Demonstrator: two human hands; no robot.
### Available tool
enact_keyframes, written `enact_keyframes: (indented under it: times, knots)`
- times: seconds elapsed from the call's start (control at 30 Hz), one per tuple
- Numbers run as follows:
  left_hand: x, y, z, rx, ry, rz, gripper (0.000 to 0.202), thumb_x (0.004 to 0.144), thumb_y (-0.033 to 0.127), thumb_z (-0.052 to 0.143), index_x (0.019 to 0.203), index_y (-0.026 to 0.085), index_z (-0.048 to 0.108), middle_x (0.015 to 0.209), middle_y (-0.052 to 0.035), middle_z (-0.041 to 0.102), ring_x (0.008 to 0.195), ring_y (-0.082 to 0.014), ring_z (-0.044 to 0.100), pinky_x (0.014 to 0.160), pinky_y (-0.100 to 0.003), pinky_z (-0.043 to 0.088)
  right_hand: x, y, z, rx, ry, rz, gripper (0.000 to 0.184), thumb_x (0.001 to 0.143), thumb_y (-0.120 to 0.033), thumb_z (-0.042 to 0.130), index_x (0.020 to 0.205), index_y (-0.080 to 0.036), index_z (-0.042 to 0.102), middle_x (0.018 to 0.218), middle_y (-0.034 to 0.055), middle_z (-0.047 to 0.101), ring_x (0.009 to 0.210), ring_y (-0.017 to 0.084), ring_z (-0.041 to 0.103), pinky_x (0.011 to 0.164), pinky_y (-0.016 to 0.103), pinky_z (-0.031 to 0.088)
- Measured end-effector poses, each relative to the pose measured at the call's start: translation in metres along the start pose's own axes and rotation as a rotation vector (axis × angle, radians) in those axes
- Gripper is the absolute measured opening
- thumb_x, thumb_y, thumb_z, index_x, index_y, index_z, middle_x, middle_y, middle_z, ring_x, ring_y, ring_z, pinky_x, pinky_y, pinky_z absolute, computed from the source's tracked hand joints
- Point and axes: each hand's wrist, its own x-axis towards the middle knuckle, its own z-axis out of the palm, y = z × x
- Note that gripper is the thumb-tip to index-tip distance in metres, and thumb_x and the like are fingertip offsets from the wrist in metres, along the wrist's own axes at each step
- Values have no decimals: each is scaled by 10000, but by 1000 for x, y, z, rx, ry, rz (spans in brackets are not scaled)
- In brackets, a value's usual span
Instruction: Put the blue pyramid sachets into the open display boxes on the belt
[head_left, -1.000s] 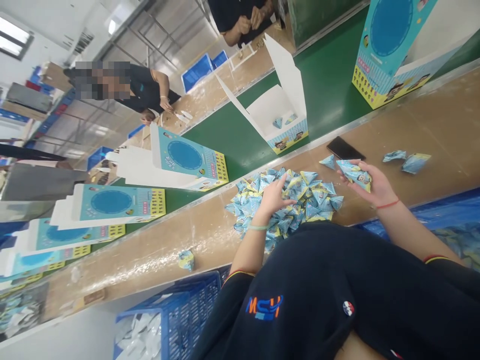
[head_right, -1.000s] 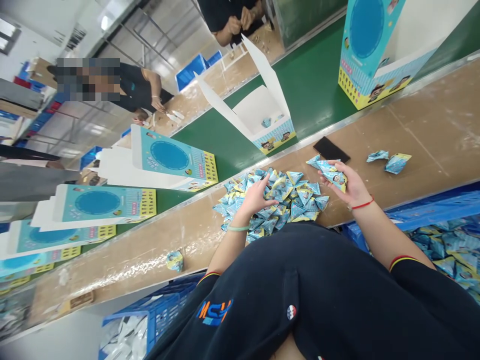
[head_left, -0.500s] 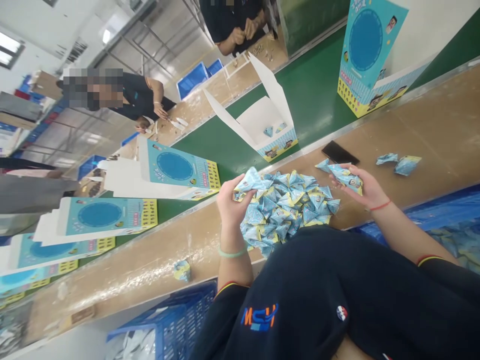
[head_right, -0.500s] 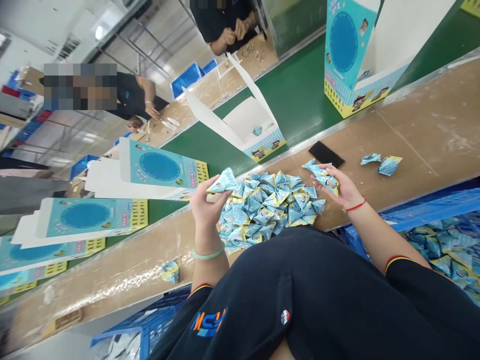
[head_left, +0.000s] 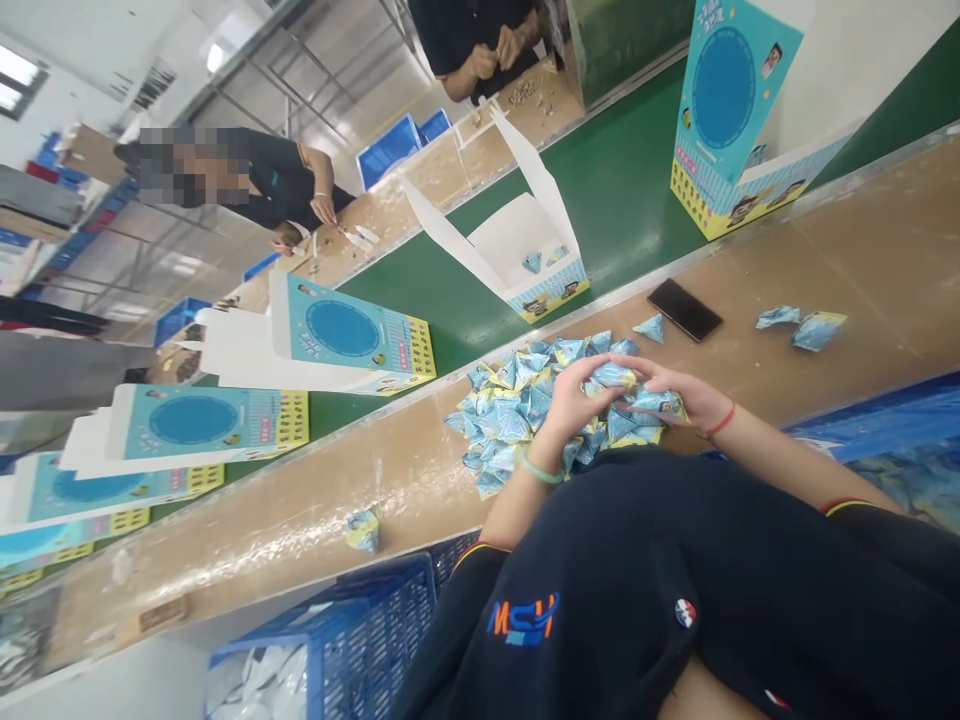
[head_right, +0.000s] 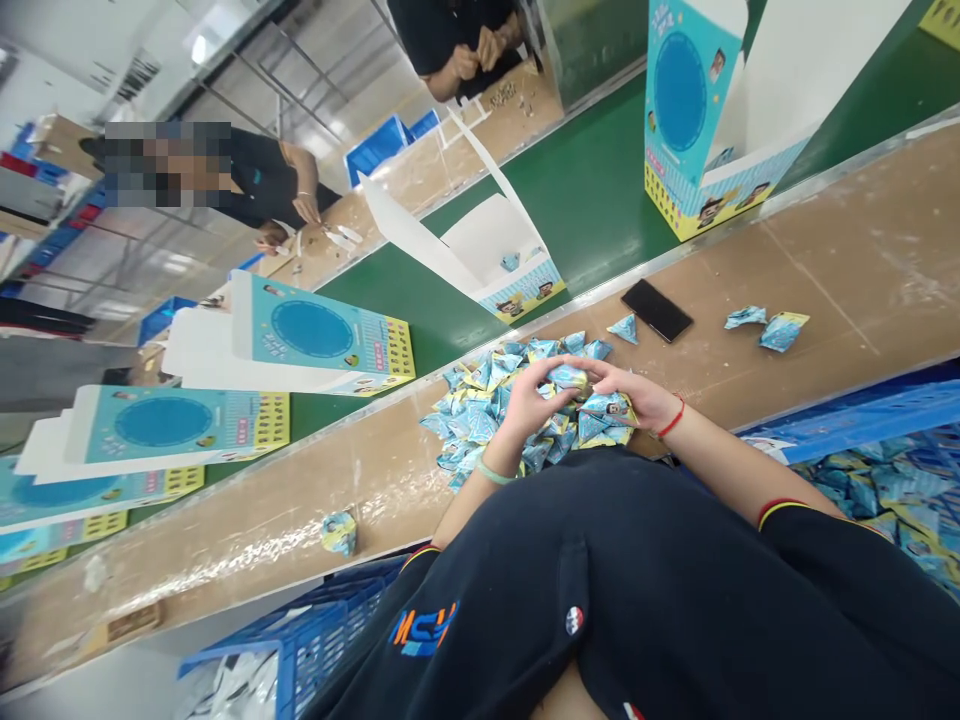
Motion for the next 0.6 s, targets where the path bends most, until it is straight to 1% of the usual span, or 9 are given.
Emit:
enact_keyframes:
  times: [0.1, 0.13, 0.17, 0.23, 0.27, 0.33, 0.47, 0.53, 0.6]
  knots:
    - [1, -16, -28, 54, 490, -94, 403, 996, 466, 566, 1318, 223, 587, 1207, -113, 724, 1151, -277, 691, 983, -486, 579, -7, -10, -4, 66, 103, -94, 432, 720, -268, 693, 1148, -320, 718, 1410, -16, 667, 1244, 255, 666, 1023, 420, 575]
    - [-1, -21, -39, 63, 584, -108, 405, 1013, 468, 528, 1342, 233, 559, 1217, -113, 715, 1175, -281, 680, 998, -510, 570, -9, -14, -8, 86, 149, -124, 339, 749, -320, 700, 1086, -301, 729, 1340, 0, 707, 1178, 251, 698, 1005, 420, 582]
    - [-3, -24, -50, 72, 613, -100, 404, 1013, 478, 524, 1340, 243, 554, 1213, -109, 713, 1182, -287, 676, 1005, -528, 564, -11, -17, -14, 96, 193, -144, 257, 778, -392, 707, 1007, -277, 731, 1211, 23, 758, 1061, 241, 735, 958, 413, 601]
    - [-11, -26, -66, 92, 580, -39, 398, 996, 522, 538, 1279, 246, 590, 1190, -107, 714, 1172, -302, 677, 1009, -553, 557, -13, -22, -27, 72, 257, -151, 333, 814, -574, 702, 843, -242, 694, 854, 37, 766, 759, 203, 728, 782, 375, 626]
    - [-15, -24, -70, 102, 578, -5, 402, 990, 542, 539, 1246, 239, 611, 1186, -111, 713, 1168, -309, 678, 1010, -559, 555, -12, -23, -33, 40, 276, -146, 430, 816, -664, 685, 786, -236, 664, 702, 24, 708, 640, 186, 681, 691, 352, 610]
    - [-21, -19, -70, 119, 559, 63, 429, 974, 573, 554, 1213, 227, 639, 1177, -120, 716, 1153, -318, 683, 1009, -556, 554, -8, -21, -42, -39, 293, -151, 576, 795, -806, 631, 724, -235, 610, 543, -6, 578, 522, 170, 594, 581, 325, 555]
    - [-26, -15, -54, 162, 367, 78, 450, 877, 512, 723, 1223, 231, 667, 1158, -110, 735, 1085, -305, 711, 977, -503, 579, 2, -19, -38, -147, 370, -206, 667, 728, -906, 595, 702, -240, 577, 533, -14, 533, 514, 167, 555, 552, 317, 512]
    - [-27, -20, -46, 207, 179, 70, 529, 846, 490, 765, 1291, 230, 646, 1240, -123, 711, 1152, -313, 689, 1016, -505, 560, 1, -27, -28, -230, 441, -244, 600, 688, -821, 720, 681, -236, 589, 575, -10, 559, 541, 156, 545, 556, 305, 502]
    - [-24, -29, -41, 255, -21, 69, 736, 763, 503, 842, 1395, 226, 587, 1377, -154, 641, 1281, -348, 619, 1083, -528, 516, -7, -44, -16, -302, 447, -311, 475, 678, -675, 811, 705, -238, 630, 649, 0, 606, 594, 159, 564, 588, 307, 510]
